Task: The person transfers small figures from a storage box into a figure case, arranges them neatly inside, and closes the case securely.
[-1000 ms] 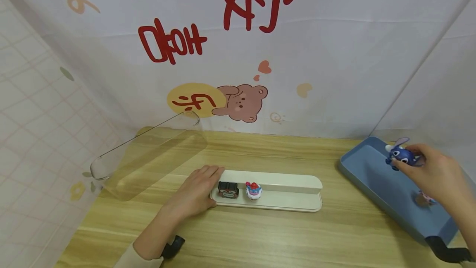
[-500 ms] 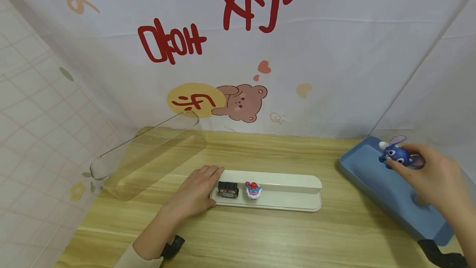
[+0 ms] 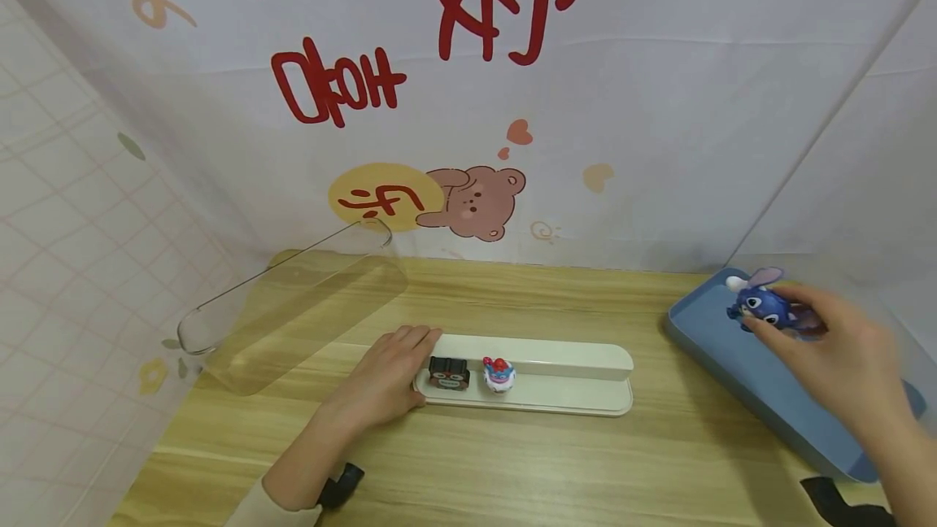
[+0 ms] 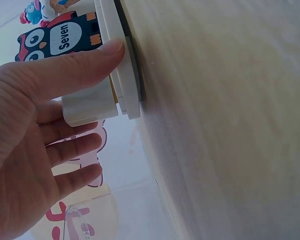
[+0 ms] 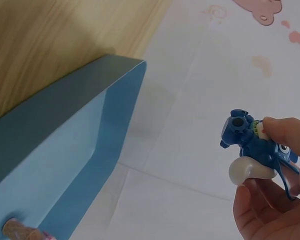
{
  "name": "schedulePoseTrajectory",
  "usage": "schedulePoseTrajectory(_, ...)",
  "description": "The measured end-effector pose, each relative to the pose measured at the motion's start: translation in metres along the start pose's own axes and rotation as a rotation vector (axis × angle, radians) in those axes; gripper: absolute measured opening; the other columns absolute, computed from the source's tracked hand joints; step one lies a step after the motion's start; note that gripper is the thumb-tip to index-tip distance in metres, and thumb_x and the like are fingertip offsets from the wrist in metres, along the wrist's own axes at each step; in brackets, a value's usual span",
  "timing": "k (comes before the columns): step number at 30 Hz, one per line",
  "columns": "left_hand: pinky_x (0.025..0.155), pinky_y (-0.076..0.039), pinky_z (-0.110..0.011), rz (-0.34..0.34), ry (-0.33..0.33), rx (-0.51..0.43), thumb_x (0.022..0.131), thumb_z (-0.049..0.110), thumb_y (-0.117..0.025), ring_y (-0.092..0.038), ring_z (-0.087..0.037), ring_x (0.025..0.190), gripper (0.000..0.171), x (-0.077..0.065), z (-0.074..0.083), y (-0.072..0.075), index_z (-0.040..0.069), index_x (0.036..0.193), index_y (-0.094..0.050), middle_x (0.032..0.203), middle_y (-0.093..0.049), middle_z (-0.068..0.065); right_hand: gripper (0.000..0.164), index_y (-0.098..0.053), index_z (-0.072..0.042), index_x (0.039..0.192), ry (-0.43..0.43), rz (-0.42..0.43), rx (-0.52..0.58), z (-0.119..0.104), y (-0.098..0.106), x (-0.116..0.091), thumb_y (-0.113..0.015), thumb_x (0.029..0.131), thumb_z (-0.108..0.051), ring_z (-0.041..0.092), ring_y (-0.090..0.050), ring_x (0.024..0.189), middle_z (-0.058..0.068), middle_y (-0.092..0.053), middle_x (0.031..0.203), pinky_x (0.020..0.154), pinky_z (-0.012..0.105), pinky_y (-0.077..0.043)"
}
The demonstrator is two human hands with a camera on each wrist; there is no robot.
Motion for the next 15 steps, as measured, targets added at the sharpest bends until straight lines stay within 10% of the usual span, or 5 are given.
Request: schedulePoseTrajectory(15,0.115,-0.042,-0.048,0.011,-0.007,0.005,0.073,0.019,-0.099,-0.049,-0.028,0.136,0.1,0.0,0.0,0.0,0.002,0.156,-0.045,0.149,-0.054,-0.011,0.051,-0.074,0.01,0.108,0.232,0.053,0.004,-0.036,-0.01,-0.007,-0.093,0.061,0.01,-0.025,-0.048,0.083,-0.044,-0.053,0.107,0.076,-0.002,-0.04)
Point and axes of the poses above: each hand's wrist, its own x-axis towards the middle knuckle, its own y-axis out of the back of the hand, z = x × y, the point moved 5 cm from there along x, towards the middle knuckle
